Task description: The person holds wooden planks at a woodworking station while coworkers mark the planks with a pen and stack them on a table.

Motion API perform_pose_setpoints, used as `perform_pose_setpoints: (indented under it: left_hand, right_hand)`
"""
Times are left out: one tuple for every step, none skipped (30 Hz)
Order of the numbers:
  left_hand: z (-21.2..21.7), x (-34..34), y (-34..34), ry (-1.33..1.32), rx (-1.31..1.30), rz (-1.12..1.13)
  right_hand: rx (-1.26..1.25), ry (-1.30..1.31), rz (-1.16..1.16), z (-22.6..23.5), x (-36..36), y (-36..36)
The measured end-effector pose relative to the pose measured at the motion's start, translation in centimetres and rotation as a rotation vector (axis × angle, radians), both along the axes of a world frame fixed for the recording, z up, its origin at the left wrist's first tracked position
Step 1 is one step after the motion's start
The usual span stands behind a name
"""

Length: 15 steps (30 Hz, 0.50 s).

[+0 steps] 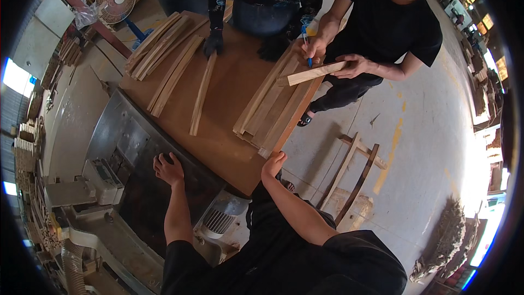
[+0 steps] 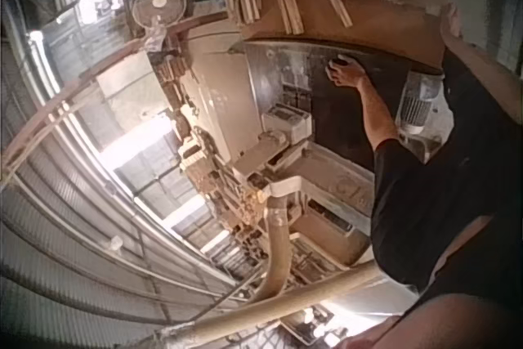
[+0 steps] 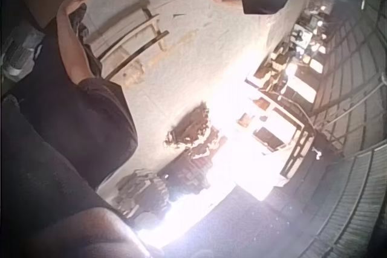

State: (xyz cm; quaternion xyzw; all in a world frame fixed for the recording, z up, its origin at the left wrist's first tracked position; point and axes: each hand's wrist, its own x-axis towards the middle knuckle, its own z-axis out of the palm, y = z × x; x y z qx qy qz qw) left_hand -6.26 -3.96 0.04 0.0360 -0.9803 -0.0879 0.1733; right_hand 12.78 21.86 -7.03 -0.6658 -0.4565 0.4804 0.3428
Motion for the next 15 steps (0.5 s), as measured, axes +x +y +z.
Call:
perform_pose_setpoints:
  left_hand:
    - [-0.04, -0.02, 0.07, 0.007, -0.003, 0.000]
    - [-0.10, -0.02, 0.10, 0.014, -0.006, 0.000]
    - [-0.22, -0.04, 0.08, 0.012, -0.006, -0.001]
    - [-0.31, -0.06, 0.01, 0.021, -0.013, 0.002]
    - [-0.33, -0.05, -0.01, 0.029, -0.020, 0.004]
    - [-0.30, -0.01, 0.02, 0.028, -0.021, 0.004]
    - [-0.08, -0.01, 0.14, 0.025, -0.018, 0.001]
    - [0.04, -0.01, 0.25, 0.023, -0.014, -0.001]
    - [0.04, -0.02, 0.29, 0.022, -0.015, -0.004]
    - [-0.03, 0.00, 0.17, 0.023, -0.015, -0.002]
    - [-0.09, 0.01, 0.08, 0.023, -0.015, 0.000]
    - [-0.13, 0.00, 0.04, 0.021, -0.017, -0.001]
    - [-0.13, -0.02, 0.06, 0.021, -0.025, 0.003]
    - [-0.15, -0.04, 0.06, 0.022, -0.033, 0.007]
    - [-0.19, -0.06, 0.03, 0.020, -0.035, 0.006]
  right_hand:
    - [0.000, -0.001, 0.001, 0.00, 0.03, 0.02]
    - [-0.004, 0.004, 0.004, 0.01, 0.08, 0.04]
    - [-0.007, 0.010, 0.007, 0.00, 0.13, 0.05]
    - [-0.008, 0.009, 0.007, -0.02, 0.15, 0.02]
    - [0.018, 0.012, 0.012, -0.05, 0.15, -0.02]
    - [0.043, 0.016, 0.017, -0.08, 0.18, -0.03]
    - [0.042, 0.015, 0.014, -0.30, 0.18, 0.02]
    - [0.036, 0.030, 0.008, -0.51, 0.18, 0.12]
    - [0.029, 0.044, 0.002, -0.72, 0.20, 0.20]
    - [0.027, 0.043, 0.001, -0.57, 0.20, 0.15]
    - [0.013, 0.029, 0.012, -0.41, 0.19, 0.10]
    - [0.000, 0.015, 0.024, -0.26, 0.17, 0.06]
    - [-0.002, 0.013, 0.022, -0.18, 0.19, 0.06]
    - [-0.010, 0.025, 0.021, -0.10, 0.20, 0.06]
    - [-0.018, 0.037, 0.020, -0.03, 0.20, 0.07]
